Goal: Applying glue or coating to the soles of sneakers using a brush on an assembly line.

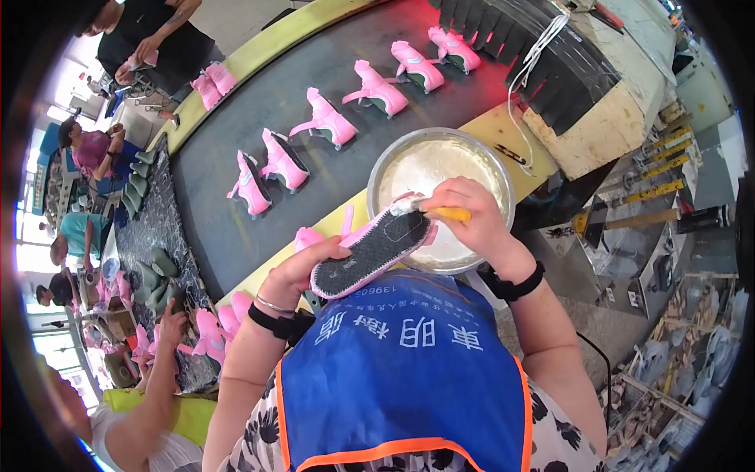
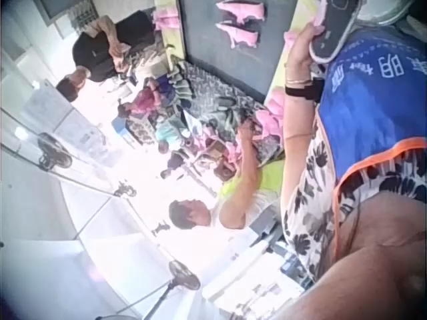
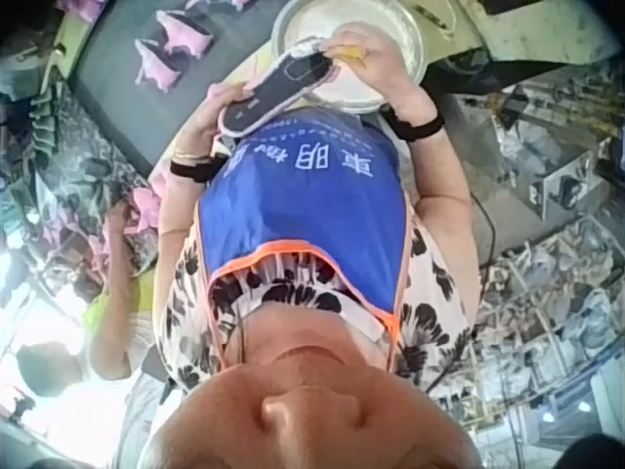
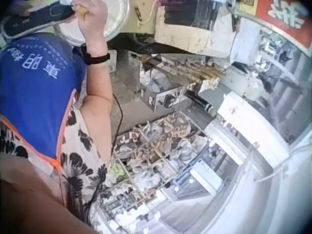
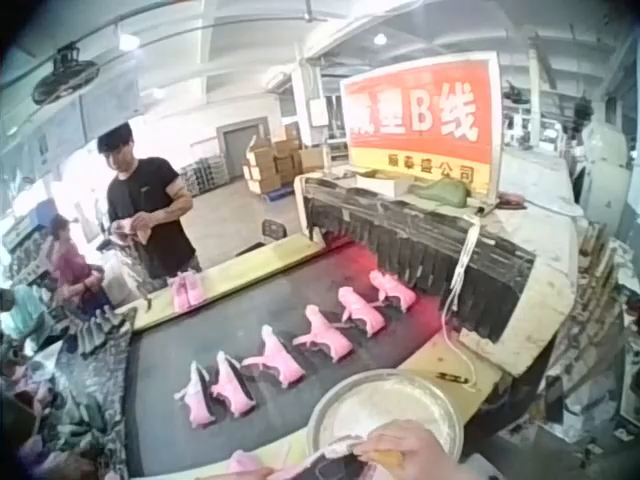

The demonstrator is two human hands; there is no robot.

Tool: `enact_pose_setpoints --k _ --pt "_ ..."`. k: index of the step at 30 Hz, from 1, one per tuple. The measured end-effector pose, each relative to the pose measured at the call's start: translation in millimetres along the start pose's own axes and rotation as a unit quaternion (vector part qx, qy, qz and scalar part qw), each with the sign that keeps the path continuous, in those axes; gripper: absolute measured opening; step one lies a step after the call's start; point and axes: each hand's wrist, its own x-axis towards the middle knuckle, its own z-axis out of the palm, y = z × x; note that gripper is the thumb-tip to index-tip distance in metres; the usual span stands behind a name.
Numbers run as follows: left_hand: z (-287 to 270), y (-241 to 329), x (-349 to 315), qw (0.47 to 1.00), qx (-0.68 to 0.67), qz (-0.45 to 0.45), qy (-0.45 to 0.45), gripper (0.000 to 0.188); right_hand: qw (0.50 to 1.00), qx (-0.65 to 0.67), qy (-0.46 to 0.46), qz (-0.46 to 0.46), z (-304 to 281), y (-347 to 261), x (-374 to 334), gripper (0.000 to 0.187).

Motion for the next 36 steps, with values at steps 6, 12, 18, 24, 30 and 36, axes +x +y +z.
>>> enact_pose_setpoints --k 6,12,18,24,30,36 --pt "-3.7 -2.5 -9.0 0.997 -0.078 -0.003 0.024 0.047 0.993 0.009 0.050 0.109 -3.7 -3.8 -2.9 0.014" --pt "-11.1 -2.1 -5.1 0.998 -0.059 -0.004 -0.032 0.056 0.997 0.061 0.018 0.034 7.7 -6.8 5.8 0.011" --pt "-15.6 -4.4 -7.0 0.998 0.016 0.017 -0.057 0.069 0.975 -0.044 0.045 0.215 1.0 -4.7 -3.8 0.010" --pt "-13.0 -5.4 -7.0 0.994 0.075 0.072 -0.044 0.071 0.957 0.067 0.153 0.238 27.5 -9.1 -7.4 0.012" --pt "-6.4 -8.0 -9.0 0.982 0.128 0.135 0.013 0.070 0.943 -0.019 0.156 0.293 28.3 -13.2 -10.5 0.013" --pt "-6.7 -12.0 -9.7 0.982 0.126 0.139 0.035 0.068 0.944 0.032 0.188 0.271 38.6 -20.0 -5.2 0.015"
